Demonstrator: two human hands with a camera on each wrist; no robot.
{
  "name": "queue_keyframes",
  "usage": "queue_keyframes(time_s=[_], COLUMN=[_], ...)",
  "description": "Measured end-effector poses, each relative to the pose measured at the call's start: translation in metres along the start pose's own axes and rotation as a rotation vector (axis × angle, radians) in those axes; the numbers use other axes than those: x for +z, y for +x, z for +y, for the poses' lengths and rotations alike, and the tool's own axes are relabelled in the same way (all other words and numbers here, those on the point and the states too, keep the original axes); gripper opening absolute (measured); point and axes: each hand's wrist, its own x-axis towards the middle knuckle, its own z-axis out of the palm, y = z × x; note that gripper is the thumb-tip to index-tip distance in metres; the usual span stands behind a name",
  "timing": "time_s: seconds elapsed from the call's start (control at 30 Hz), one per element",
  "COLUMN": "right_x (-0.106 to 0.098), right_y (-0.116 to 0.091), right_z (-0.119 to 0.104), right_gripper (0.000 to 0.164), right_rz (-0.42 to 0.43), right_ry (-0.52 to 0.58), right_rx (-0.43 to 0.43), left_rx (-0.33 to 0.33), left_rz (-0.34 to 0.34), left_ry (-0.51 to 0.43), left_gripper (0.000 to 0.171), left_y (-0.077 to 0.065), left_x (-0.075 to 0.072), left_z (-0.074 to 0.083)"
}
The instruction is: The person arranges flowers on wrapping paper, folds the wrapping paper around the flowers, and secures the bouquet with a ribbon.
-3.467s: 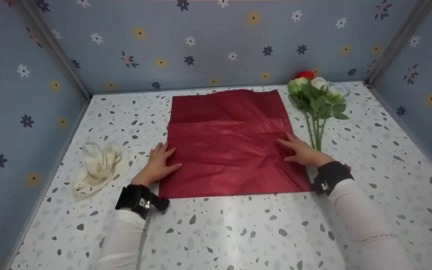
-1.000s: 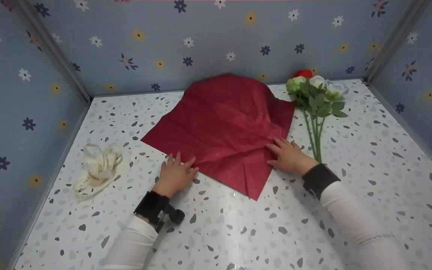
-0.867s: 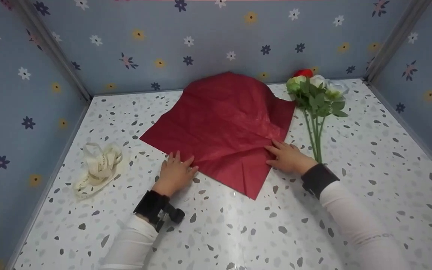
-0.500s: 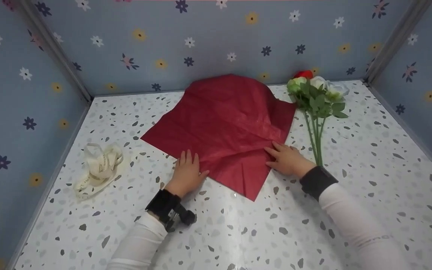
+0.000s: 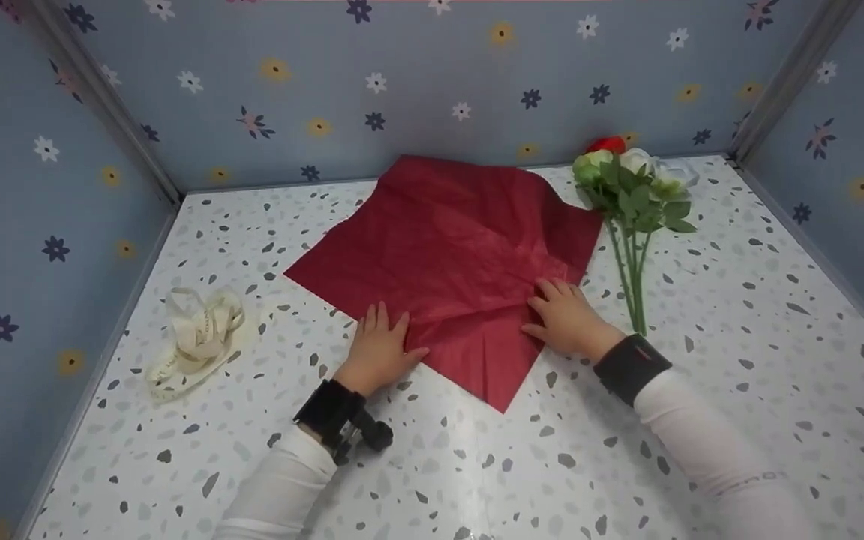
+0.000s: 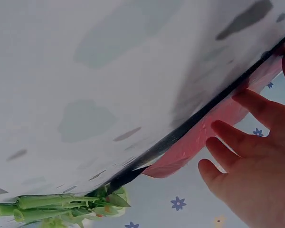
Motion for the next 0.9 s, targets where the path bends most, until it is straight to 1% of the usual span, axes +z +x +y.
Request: queue_keyframes(time_s=[0.13,0.23,0.3,0.43,0.63,0.7,0.8,0.9], right_x=[0.0,0.0,0.0,0.0,0.002,0.002,0.001,0.001], right_y=[0.002,0.001,0.001,0.0,0.0,0.001,0.001,0.002], right_z=[-0.002,-0.004,-0.005,-0.006,-0.006,-0.007,-0.008,-0.009], right_gripper=[0.059,0.062,0.063,0.06,0.055,0.055,0.054,0.042], right_rz=[-0.047,-0.06,-0.051,-0.014,0.088,0.108,0.146,0.196], right_ry=[0.048,0.038,0.022,-0.021,-0.09,-0.099,-0.102,-0.101], right_rx=[0.001,-0.002,-0.003,-0.007,-0.051,-0.046,-0.016,0.021], left_rx=[0.037,0.051,0.049,0.054,0.088,0.083,0.071,0.066], left_rz=[0.028,0.048,0.057,0.095,0.187,0.197,0.196,0.187], left_ry=[0.011,0.032,0.047,0.064,0.062,0.052,0.036,0.017], left_gripper=[0.075,0.077,0.077,0.073,0.057,0.053,0.051,0.049], left_y=[0.001,0.003,0.005,0.005,0.004,0.005,0.006,0.005], left_x=[0.001,0.003,0.005,0.007,0.011,0.012,0.012,0.013], left_z=[0.004,0.008,0.009,0.01,0.01,0.01,0.01,0.009])
